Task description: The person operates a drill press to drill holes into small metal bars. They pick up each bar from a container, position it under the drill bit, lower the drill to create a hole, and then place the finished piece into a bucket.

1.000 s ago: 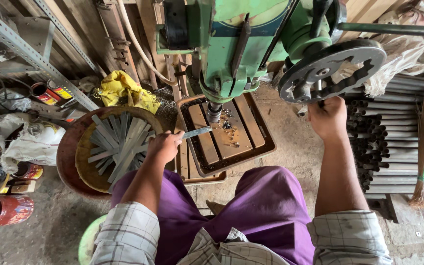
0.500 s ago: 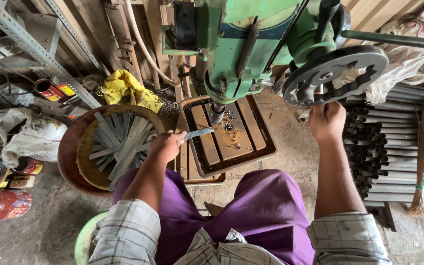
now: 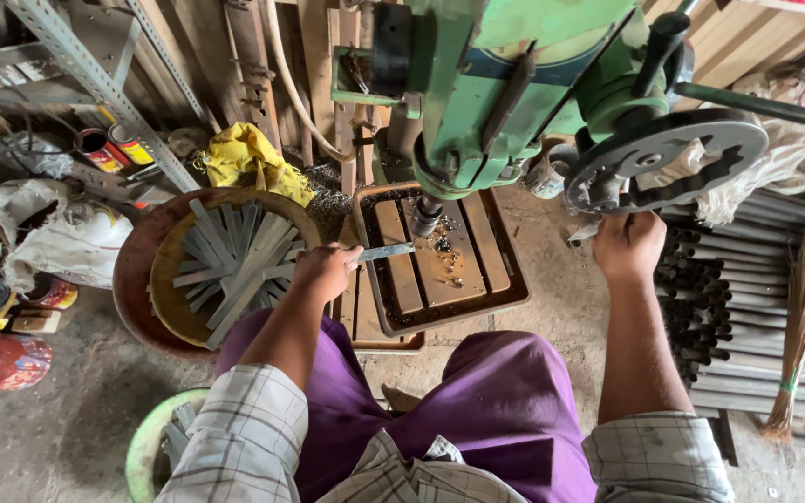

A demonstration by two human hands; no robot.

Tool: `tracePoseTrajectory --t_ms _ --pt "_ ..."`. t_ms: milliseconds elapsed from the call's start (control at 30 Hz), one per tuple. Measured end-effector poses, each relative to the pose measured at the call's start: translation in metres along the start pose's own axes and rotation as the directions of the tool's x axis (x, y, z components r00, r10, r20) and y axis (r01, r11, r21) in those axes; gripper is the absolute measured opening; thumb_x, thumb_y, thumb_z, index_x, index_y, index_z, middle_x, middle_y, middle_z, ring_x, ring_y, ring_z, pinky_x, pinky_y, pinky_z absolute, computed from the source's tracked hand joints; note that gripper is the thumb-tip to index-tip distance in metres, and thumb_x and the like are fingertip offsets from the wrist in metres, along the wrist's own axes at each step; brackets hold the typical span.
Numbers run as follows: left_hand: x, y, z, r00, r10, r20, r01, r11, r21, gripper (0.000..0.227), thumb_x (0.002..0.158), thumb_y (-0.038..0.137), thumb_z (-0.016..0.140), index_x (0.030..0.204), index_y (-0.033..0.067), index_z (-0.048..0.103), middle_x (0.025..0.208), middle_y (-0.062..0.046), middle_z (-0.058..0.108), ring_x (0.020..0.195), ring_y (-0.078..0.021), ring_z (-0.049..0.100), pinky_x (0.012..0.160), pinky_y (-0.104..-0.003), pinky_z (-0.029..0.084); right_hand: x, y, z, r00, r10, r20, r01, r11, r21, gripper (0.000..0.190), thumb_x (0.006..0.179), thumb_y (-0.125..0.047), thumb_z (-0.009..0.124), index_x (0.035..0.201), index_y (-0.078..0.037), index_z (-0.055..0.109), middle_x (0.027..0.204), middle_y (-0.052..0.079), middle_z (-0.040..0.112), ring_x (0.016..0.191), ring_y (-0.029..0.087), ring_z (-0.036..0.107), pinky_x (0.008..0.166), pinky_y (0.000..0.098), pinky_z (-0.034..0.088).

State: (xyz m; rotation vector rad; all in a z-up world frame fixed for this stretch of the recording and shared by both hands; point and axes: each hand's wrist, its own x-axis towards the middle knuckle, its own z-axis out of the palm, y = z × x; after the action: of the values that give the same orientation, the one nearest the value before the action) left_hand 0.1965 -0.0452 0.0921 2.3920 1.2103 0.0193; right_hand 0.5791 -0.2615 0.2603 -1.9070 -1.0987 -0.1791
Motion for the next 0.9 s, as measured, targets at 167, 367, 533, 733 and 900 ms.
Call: tracePoseTrajectory --t_ms 167,367,533,733,900 --pt "-0.003 0.002 -0.004 1.0 0.013 -0.01 -0.013 1.0 0.023 0.04 0.1 0.028 0.057 0.14 0.034 0.061 0.119 -0.003 0.067 0.108 -0.0239 0.066 0.099 -0.049 0.044 0.001 0.004 0.003 1.0 0.028 -0.012 -0.028 0.999 -0.021 0.043 0.113 -0.022 0.051 0.076 -0.002 0.062 0.06 0.005 0.06 0.054 0.017 0.061 0.051 0.0336 0.047" --pt "-0.004 0.002 -0.006 1.0 0.022 -0.019 -0.022 1.0 -0.001 0.04 0.1 0.028 0.057 0.139 0.0344 0.062 0.117 -0.003 0.068 0.106 -0.0243 0.068 0.098 -0.047 0.045 0.002 0.013 0.006 0.999 -0.035 -0.026 0.034 0.998 -0.047 0.046 0.112 -0.018 0.049 0.069 -0.003 0.06 0.059 0.006 0.059 0.052 0.018 0.06 0.051 0.0333 0.046" --pt "-0.006 0.004 -0.009 1.0 0.016 -0.017 -0.016 1.0 0.004 0.04 0.1 0.028 0.057 0.139 0.0351 0.063 0.118 -0.003 0.068 0.107 -0.0245 0.068 0.098 -0.047 0.045 0.004 0.014 0.007 0.999 -0.04 -0.015 0.039 0.998 -0.054 0.048 0.111 -0.018 0.048 0.067 -0.005 0.059 0.057 0.005 0.059 0.049 0.016 0.06 0.049 0.0319 0.046" --pt "-0.004 0.009 -0.015 0.999 -0.022 0.049 0.02 0.999 0.046 0.043 0.102 0.028 0.055 0.144 0.0376 0.058 0.121 -0.003 0.067 0.107 -0.0223 0.068 0.102 -0.046 0.044 0.003 0.013 0.009 0.997 -0.079 -0.021 0.078 0.996 -0.051 0.049 0.113 -0.019 0.05 0.068 -0.003 0.059 0.057 0.007 0.059 0.049 0.018 0.058 0.049 0.0341 0.044" --pt "-0.004 0.011 -0.017 0.997 -0.026 0.074 0.021 0.997 0.077 0.044 0.104 0.027 0.053 0.147 0.037 0.055 0.121 -0.003 0.066 0.107 -0.0195 0.066 0.107 -0.047 0.041 0.006 0.016 0.01 0.996 0.078 0.041 -0.076 0.996 -0.055 0.049 0.111 -0.018 0.045 0.065 -0.005 0.058 0.055 0.004 0.057 0.046 0.017 0.058 0.045 0.0313 0.045"
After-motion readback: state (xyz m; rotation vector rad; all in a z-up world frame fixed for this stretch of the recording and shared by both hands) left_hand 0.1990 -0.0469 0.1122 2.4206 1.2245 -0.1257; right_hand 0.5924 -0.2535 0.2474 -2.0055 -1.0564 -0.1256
